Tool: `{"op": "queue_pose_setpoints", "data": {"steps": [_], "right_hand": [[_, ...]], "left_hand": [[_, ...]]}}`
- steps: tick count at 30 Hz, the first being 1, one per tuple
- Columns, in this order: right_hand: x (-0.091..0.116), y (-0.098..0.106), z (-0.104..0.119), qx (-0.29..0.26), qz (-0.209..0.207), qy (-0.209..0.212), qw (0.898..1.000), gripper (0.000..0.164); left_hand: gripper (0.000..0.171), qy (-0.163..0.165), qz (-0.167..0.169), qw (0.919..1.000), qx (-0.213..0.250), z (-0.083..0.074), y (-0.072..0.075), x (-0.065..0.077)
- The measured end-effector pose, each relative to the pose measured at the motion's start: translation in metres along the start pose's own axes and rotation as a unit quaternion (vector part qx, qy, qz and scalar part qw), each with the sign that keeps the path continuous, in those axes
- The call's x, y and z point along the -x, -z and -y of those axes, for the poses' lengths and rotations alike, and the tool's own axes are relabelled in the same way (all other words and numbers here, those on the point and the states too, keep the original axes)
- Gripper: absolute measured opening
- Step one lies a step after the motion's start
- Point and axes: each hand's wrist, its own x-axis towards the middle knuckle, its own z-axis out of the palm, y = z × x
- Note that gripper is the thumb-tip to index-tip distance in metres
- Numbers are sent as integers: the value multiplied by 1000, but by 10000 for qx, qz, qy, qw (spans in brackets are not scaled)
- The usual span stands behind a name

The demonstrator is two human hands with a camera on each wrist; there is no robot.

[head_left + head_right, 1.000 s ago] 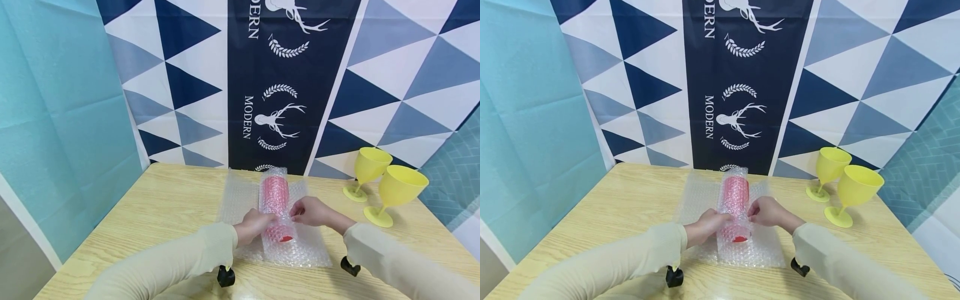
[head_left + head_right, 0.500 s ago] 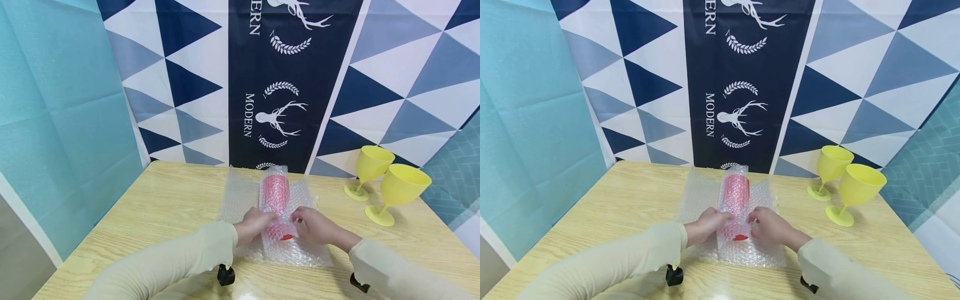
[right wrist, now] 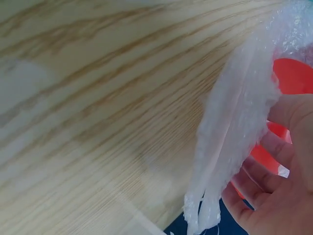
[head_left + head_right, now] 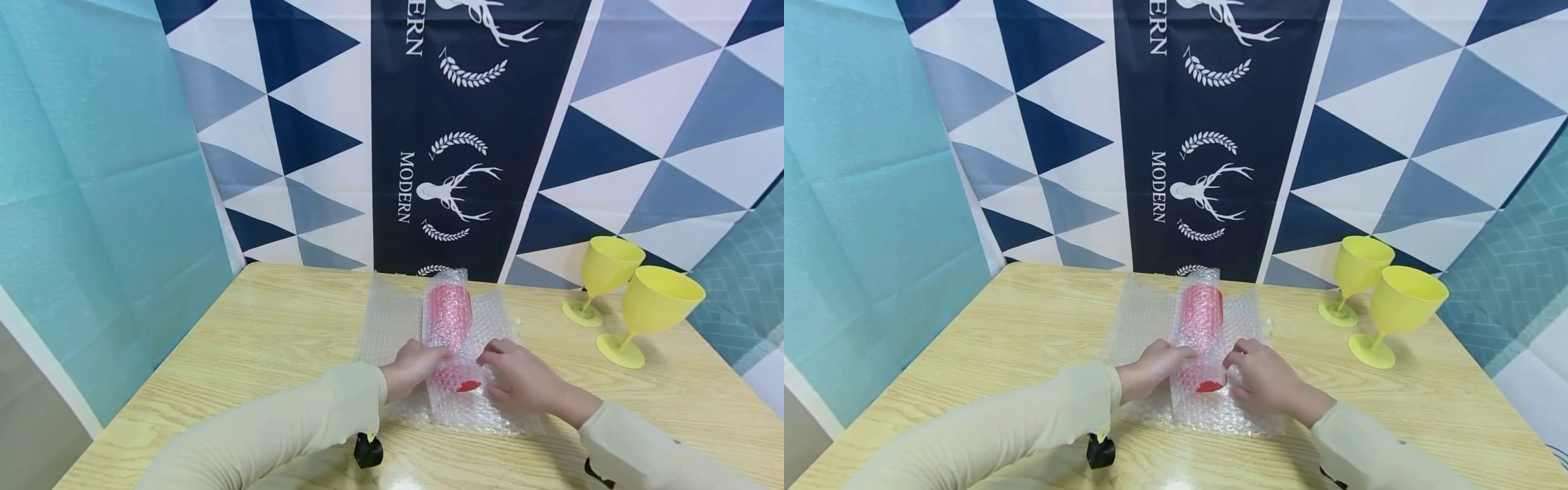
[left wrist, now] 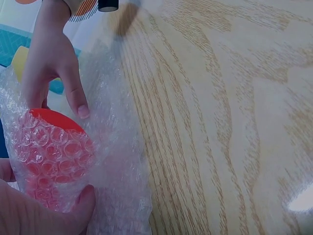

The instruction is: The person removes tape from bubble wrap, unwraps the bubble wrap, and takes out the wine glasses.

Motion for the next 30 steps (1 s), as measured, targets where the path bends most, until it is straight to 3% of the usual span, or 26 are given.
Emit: {"op": "queue_pose_setpoints", "data": {"steps": [9, 23, 27, 30], "right_hand": [[11, 7, -8, -393, 494, -272, 9976, 31], [18, 7, -17, -806, 612, 75, 9948, 33], [18, 6, -18, -723, 665, 123, 9951, 34], [16, 7, -18, -674, 715, 205, 9950, 35]], "left_hand": [[72, 75, 94, 9999, 71, 1, -1, -1], [74, 68, 152, 9997, 195, -2, 2, -2], [77, -176, 56, 9996, -190, -11, 6, -1], [75, -704, -86, 9926, -987, -20, 9, -4]]}}
